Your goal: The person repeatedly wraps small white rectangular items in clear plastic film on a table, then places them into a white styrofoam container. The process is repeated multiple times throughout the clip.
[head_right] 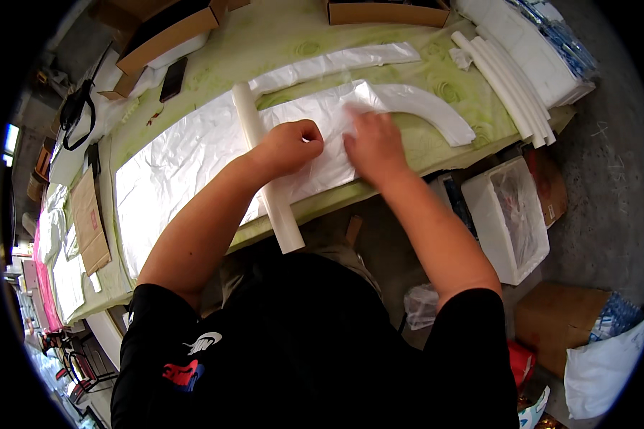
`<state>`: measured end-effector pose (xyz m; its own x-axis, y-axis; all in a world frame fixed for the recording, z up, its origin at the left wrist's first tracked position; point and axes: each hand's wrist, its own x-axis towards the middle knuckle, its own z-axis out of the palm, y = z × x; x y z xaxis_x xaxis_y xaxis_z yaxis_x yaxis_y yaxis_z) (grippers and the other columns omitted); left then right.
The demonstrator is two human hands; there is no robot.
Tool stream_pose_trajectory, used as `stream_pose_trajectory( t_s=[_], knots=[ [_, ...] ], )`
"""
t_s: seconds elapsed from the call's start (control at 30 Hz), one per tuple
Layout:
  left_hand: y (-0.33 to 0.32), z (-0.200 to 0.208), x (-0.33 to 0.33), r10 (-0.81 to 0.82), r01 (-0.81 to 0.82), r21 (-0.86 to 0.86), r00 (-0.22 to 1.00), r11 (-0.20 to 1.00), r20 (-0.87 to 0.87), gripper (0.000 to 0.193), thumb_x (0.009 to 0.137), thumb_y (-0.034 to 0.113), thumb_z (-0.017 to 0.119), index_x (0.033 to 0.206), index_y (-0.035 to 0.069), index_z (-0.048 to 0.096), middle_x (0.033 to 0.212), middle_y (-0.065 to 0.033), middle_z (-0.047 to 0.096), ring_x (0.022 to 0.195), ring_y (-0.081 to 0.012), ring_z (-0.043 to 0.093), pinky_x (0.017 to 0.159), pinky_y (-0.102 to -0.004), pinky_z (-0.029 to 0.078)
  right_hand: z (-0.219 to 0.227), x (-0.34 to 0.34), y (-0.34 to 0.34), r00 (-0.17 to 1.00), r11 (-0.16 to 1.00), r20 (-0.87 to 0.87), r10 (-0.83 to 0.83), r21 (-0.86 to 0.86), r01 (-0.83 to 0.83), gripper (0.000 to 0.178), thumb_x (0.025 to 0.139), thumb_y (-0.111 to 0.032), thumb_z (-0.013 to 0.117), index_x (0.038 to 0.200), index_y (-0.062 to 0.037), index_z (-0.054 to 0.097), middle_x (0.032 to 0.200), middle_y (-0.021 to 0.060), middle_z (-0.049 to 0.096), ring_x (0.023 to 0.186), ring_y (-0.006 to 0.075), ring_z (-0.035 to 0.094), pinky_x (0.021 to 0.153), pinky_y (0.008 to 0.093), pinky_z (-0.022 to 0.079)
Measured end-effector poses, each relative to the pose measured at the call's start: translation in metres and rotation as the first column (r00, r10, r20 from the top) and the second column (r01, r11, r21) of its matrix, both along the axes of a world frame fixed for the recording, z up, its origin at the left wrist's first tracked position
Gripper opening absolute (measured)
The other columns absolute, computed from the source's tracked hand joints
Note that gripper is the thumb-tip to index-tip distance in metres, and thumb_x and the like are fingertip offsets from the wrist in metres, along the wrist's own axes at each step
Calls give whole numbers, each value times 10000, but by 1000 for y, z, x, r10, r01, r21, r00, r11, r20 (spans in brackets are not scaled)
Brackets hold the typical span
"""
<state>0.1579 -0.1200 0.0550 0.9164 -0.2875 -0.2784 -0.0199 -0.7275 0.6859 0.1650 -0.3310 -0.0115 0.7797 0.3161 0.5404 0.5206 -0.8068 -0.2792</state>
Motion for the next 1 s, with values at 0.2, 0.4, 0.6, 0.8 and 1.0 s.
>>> stream_pose_trajectory(
  t_s=[0.2,0.4,0.6,0.8,1.0],
  knots=[
    [-8,-6,1,113,-98,-162,990,982,89,425,882,378,730,1179,80,672,1183,-125,707,1053,-238,688,887,-357,557,-2,32,-11,936,937,54,-347,-18,348,697,818,-207,725,1486,-268,537,1504,100,504,1159,364,544,982,491,453],
    [-52,-9,38,333,-335,-508,938,793,-99,532,872,401,788,1236,44,637,1124,-68,667,959,-176,644,806,-332,562,2,20,-16,987,985,-156,-29,-174,2,746,752,-158,741,1443,-370,559,1352,132,584,1105,340,590,959,471,475],
    [-25,2,29,421,-433,-767,876,474,-235,275,959,197,713,1173,46,629,1034,-32,628,921,-139,597,787,-338,557,-37,51,-23,947,994,308,-96,-24,108,541,871,-255,692,1363,-54,590,1107,199,670,1080,376,608,931,478,492],
    [118,37,-41,643,-500,-755,753,424,-138,503,968,138,684,1438,82,515,1133,-47,620,935,-143,598,837,-337,549,-20,55,-41,910,749,-257,-324,519,413,599,904,-226,672,1445,-30,506,1282,148,597,873,260,595,855,392,510],
    [238,-11,-97,822,-788,-391,556,475,-122,530,916,174,738,1407,99,551,1120,-42,646,974,-140,606,845,-344,533,-12,50,-30,921,771,-255,-295,506,387,589,910,-164,663,1469,-74,502,1219,80,604,765,173,561,793,338,515]
  ],
)
